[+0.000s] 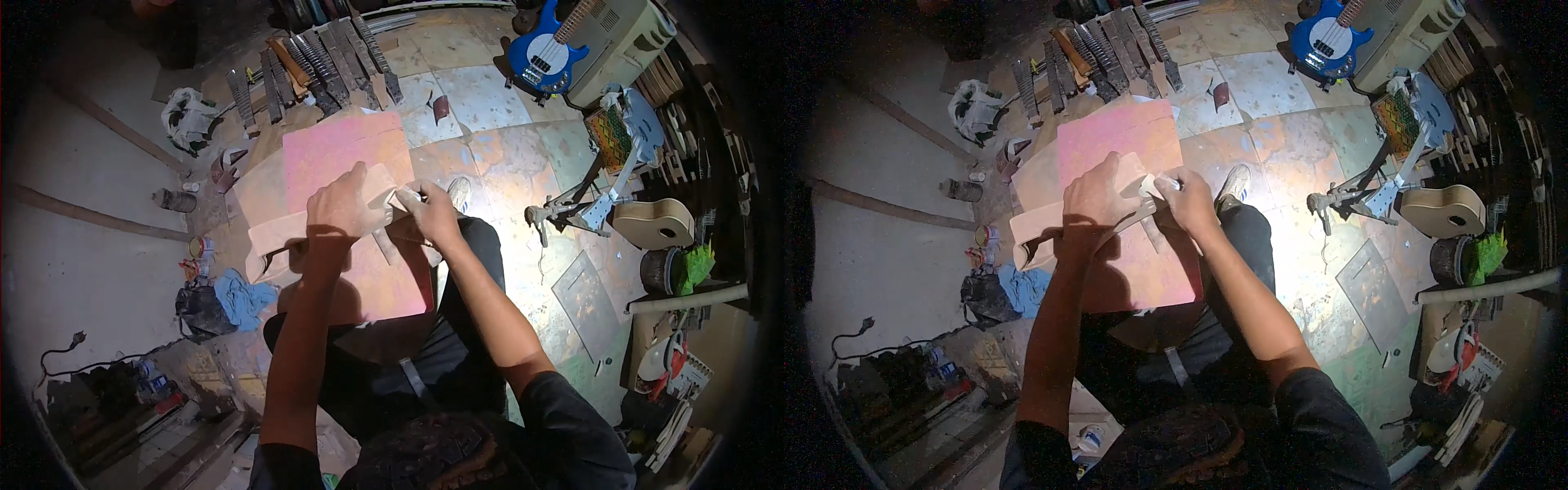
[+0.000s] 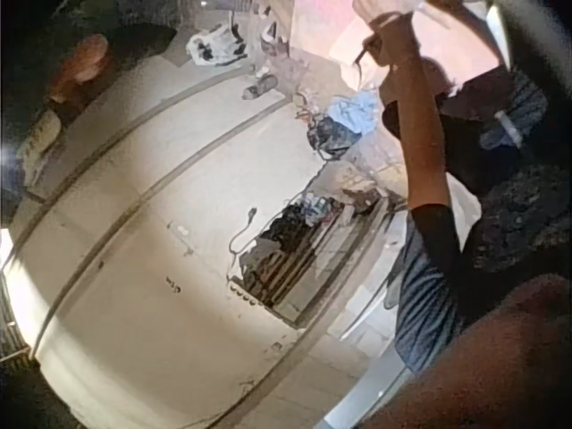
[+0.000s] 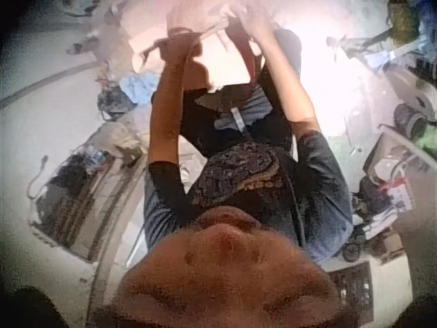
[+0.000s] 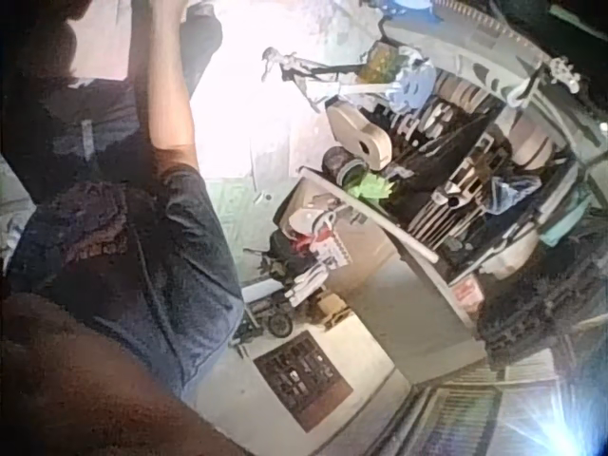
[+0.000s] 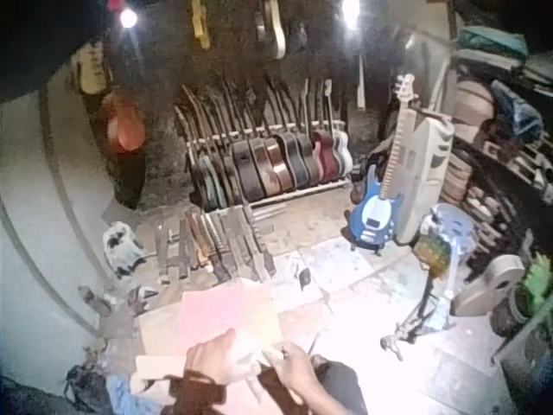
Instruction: The person sands the surfaces and edges of a wooden guitar body by hand with a piece of sandpaper, turning the object over to reach different sections.
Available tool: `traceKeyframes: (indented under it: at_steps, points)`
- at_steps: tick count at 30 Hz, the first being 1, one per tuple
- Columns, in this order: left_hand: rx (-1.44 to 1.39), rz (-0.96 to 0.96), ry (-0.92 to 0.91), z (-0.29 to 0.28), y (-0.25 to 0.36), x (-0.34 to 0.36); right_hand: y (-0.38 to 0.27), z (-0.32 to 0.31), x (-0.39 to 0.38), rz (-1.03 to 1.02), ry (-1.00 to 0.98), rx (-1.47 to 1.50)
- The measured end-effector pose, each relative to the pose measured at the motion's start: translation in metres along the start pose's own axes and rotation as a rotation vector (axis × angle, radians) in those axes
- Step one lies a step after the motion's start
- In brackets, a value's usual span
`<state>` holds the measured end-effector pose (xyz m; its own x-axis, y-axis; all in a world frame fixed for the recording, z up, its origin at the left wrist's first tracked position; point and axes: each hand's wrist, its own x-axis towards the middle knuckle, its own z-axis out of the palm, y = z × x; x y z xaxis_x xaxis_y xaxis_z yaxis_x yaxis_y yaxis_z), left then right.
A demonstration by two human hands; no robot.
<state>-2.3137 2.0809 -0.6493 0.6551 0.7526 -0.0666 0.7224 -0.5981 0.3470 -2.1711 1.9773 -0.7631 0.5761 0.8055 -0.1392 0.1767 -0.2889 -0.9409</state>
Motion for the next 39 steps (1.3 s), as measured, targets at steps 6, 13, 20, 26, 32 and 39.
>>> traceKeyframes:
  at_steps: [6, 13, 20, 26, 32, 39]
  points:
    - [0.006, 0.008, 0.003, 0.005, 0.001, -0.002, -0.010, 0.024, 0.005, -0.189, 0.199, -0.191]
    - [0.012, 0.019, 0.053, 0.008, 0.003, -0.003, 0.011, 0.026, -0.003, -0.155, 0.156, -0.178]
    - [-0.005, 0.017, 0.042, 0.011, -0.002, -0.006, 0.010, 0.028, -0.002, -0.092, 0.103, -0.258]
    - [0.017, -0.004, -0.009, 0.002, 0.000, 0.000, -0.007, 0.033, 0.013, -0.054, 0.187, -0.354]
    - [0.021, -0.022, -0.007, 0.004, 0.002, 0.004, -0.002, 0.038, 0.020, -0.164, 0.339, -0.481]
    - [0.034, -0.030, 0.029, 0.008, -0.002, 0.001, -0.001, 0.028, 0.006, -0.028, 0.118, -0.312]
